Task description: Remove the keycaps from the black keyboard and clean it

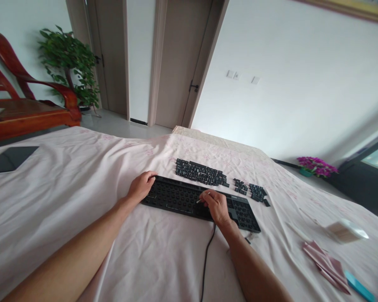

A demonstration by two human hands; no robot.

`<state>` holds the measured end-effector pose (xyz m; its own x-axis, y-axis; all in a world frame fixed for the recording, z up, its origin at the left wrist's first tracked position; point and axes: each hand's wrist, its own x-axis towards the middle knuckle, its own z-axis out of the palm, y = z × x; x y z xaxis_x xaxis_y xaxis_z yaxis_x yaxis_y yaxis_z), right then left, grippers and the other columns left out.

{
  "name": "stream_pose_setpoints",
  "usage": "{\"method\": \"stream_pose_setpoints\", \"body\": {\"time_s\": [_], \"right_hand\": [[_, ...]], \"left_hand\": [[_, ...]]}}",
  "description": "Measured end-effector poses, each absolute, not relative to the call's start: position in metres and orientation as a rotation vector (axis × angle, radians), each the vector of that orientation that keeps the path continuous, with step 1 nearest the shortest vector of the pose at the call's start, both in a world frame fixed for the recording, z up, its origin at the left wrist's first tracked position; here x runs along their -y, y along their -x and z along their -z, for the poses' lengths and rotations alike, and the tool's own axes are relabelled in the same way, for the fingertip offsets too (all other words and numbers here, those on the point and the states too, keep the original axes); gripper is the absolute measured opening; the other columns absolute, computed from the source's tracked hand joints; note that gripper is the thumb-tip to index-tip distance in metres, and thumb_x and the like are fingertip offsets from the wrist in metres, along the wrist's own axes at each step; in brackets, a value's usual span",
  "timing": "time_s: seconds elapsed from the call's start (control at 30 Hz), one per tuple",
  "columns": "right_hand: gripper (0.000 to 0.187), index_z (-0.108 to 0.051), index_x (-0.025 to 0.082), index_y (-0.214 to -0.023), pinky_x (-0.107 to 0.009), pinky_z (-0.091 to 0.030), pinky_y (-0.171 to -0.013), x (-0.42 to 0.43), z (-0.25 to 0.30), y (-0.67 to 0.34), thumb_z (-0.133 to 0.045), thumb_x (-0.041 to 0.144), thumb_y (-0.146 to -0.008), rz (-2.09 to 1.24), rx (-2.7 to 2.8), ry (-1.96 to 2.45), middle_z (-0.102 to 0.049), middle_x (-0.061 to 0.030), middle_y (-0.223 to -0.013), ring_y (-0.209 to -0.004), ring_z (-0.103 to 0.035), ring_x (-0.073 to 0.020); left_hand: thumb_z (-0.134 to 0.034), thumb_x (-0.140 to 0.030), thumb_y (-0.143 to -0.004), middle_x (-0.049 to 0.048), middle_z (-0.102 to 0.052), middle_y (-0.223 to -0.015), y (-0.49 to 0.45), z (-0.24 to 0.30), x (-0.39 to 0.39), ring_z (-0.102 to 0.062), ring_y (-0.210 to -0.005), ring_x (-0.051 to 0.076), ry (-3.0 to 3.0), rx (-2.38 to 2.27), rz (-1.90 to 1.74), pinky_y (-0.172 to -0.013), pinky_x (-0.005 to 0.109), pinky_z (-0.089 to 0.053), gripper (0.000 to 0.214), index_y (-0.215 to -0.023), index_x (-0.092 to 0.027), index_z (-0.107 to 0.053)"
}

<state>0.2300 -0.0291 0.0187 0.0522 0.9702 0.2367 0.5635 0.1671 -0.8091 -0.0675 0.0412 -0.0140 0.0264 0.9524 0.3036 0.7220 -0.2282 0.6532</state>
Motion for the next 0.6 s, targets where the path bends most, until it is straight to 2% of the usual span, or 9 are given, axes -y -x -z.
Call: {"method": "stream_pose_setpoints", "body": {"time_s": [0.13,0.33,0.6], "right_hand": [[0.037,-0.071,0.017,-0.088,-0.026,-0.047,-0.066,0.025,-0.019,-0.233,-0.047,0.045,-0.084,-0.489,1.483,1.525,-0.071,-0.0058,-0.082,-0.067,-0.063,-0.0181],[0.035,-0.072,0.020,-0.087,-0.027,-0.046,-0.068,0.020,-0.015,-0.238,-0.047,0.045,-0.085,-0.334,1.620,1.602,-0.072,-0.0054,-0.088,-0.077,-0.065,-0.0209],[0.033,-0.073,0.020,-0.083,-0.024,-0.043,-0.063,0.024,-0.021,-0.243,-0.044,0.037,-0.084,-0.341,1.709,1.700,-0.071,-0.0031,-0.079,-0.073,-0.063,-0.0187]], "left_hand": [[-0.042,-0.026,-0.087,-0.0014,-0.067,-0.115,0.068,0.014,-0.041,-0.060,-0.105,0.016,-1.986,-1.716,-1.013,-0.091,0.025,-0.044,0.030,-0.109,-0.026,-0.063],[-0.042,-0.026,-0.086,-0.0010,-0.067,-0.114,0.068,0.013,-0.040,-0.061,-0.104,0.017,-1.989,-1.717,-1.010,-0.090,0.026,-0.044,0.030,-0.109,-0.026,-0.063],[-0.041,-0.026,-0.087,-0.0012,-0.067,-0.114,0.067,0.014,-0.042,-0.060,-0.105,0.016,-2.001,-1.713,-1.012,-0.091,0.025,-0.044,0.031,-0.109,-0.026,-0.062]]}}
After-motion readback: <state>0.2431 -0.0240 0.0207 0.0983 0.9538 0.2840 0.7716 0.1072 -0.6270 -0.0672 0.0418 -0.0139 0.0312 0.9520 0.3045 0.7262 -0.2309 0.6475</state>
